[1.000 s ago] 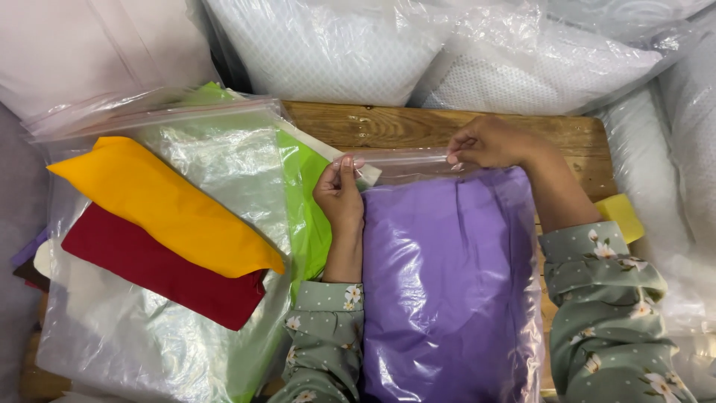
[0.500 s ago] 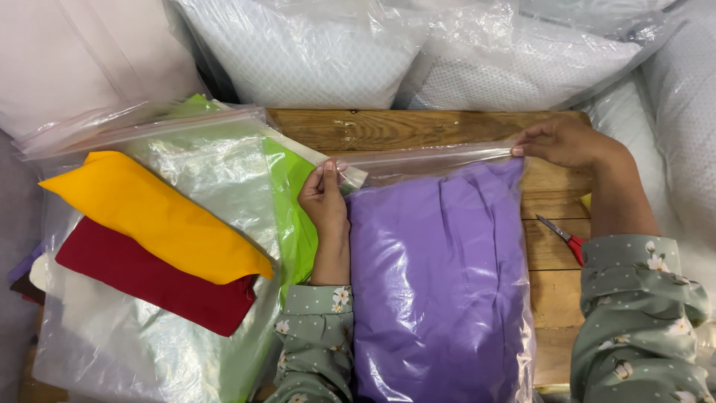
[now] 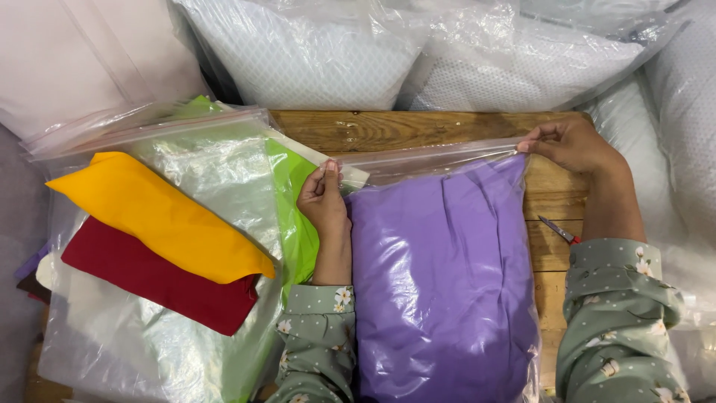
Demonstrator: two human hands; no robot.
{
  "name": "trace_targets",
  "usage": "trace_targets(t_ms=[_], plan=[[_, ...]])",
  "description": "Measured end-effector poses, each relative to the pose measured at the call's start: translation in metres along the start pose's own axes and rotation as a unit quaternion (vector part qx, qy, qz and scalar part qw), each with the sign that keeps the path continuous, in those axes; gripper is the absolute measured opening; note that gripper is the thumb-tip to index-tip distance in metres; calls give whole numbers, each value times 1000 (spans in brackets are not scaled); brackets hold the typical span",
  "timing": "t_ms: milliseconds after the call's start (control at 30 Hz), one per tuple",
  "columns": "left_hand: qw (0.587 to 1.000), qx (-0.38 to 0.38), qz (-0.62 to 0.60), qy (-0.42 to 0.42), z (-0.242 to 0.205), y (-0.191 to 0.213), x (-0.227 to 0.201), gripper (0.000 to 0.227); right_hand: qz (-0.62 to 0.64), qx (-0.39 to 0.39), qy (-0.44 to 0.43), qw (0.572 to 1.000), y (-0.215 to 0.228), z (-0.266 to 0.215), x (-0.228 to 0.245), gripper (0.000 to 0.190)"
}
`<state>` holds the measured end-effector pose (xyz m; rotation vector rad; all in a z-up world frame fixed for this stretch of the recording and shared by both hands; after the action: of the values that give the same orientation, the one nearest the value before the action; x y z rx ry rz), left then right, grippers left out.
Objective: The person packs a purple garment into a plastic bag and then stuffs a green fabric casing with white fiberfill to create a cushion.
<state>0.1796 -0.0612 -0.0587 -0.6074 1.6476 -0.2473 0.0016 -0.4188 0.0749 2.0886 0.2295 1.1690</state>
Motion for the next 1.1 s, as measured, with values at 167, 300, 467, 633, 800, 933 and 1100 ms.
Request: trace_targets(t_ms=[167,300,467,633,800,933,1100], plan=[[1000,6,3,6,3,0,0,16,29,6,62,998,1,13,-27,14],[1000,23,10,2,7,2,1,20,58,9,52,997,-1,15,-40,18],[997,24,5,75,11,5,1,20,112,14,75,991,-8,16,-52,18],[998,34,43,18,8,0,-4,16,22,-85,65,994,-21,24,-68,13],[959,78,240,-125,-15,-12,-60,60,-169,-149,64,972,-25,-63,2,51],[837,224,393,-308,-72,-30,-132,88,-154,-173,319,919,-60,-154,70,49],[647,434,549,-304,-160,-38,-136,72,-192,-84,172,962,-122,-183,75,59]])
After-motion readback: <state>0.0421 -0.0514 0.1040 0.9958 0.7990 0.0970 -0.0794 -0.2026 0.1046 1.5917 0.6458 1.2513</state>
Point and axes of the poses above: each hand's wrist, its own z-axis towards the middle knuckle, its own y-axis out of the back of the hand, x = y × z, the point moved 4 cm from there along z, towards the middle knuckle, and after that the axes turned 1 degree about -y, right-handed, at the moved point
